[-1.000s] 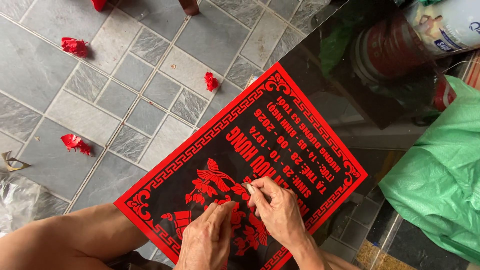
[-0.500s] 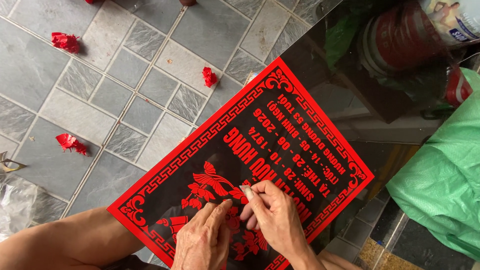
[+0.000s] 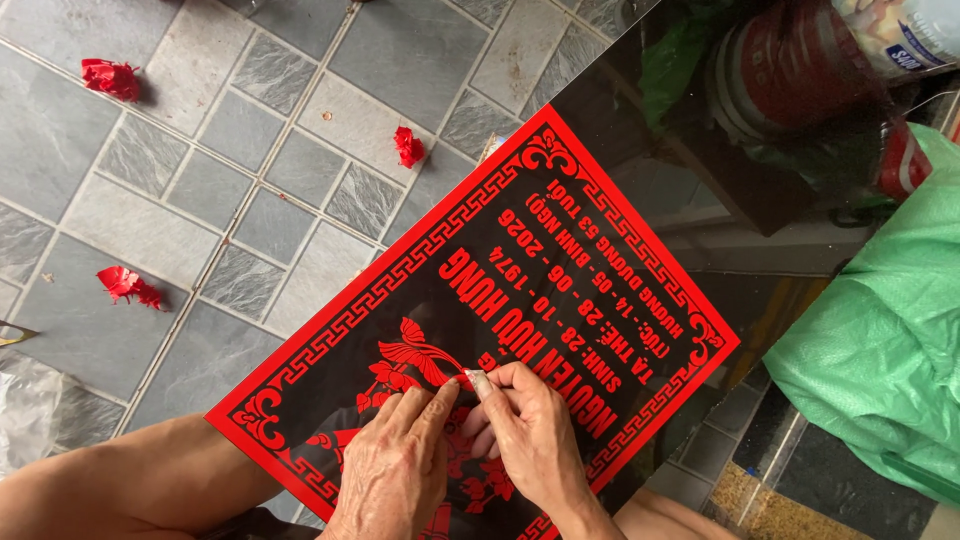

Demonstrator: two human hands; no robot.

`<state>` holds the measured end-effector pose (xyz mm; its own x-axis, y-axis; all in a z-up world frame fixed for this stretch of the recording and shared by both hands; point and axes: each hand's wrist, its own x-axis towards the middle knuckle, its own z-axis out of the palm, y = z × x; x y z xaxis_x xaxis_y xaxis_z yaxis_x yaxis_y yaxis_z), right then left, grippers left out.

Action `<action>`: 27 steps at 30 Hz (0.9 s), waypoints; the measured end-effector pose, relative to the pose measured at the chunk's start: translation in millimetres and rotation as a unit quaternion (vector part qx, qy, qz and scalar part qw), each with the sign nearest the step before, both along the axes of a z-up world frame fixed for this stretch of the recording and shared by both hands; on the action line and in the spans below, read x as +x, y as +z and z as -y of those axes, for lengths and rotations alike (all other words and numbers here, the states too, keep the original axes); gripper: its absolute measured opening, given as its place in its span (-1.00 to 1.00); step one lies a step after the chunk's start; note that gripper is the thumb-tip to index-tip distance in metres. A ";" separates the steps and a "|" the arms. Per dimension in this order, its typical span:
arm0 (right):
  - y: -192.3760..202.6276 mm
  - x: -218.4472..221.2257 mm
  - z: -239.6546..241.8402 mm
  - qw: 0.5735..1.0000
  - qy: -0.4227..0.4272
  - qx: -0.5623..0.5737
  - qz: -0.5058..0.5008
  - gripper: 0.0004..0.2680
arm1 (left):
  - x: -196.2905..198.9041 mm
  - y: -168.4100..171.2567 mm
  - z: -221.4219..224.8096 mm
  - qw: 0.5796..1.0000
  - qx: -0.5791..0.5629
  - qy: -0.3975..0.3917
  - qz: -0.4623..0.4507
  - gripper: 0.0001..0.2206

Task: Applying and aligning adhesive red decals onto a black memorial sign.

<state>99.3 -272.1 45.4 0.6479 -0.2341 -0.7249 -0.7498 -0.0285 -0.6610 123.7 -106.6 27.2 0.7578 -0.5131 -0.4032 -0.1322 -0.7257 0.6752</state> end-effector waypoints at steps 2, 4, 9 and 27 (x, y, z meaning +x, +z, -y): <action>-0.4 0.5 -0.2 1.000 0.000 0.000 -0.003 -0.83 | 1.7 2.3 1.1 1.000 -0.002 0.002 0.000 -0.39; 0.0 1.5 -0.7 1.000 -0.001 0.000 -0.004 -0.82 | 2.0 1.8 1.4 1.000 -0.004 0.003 0.001 -0.38; -0.3 1.9 -1.7 1.000 0.013 -0.019 0.006 -0.81 | 5.1 0.8 4.3 0.999 -0.007 -0.023 0.031 -0.34; -18.6 -23.2 -11.3 0.960 -0.210 0.174 0.067 -0.83 | 41.4 26.4 8.4 0.996 -0.059 0.020 -0.071 -0.63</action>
<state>76.1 -260.8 26.7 0.6423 -0.2543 -0.7231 -0.5544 0.4973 -0.6673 165.0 -114.9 53.6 0.7185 -0.5338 -0.4458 -0.0023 -0.6428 0.7660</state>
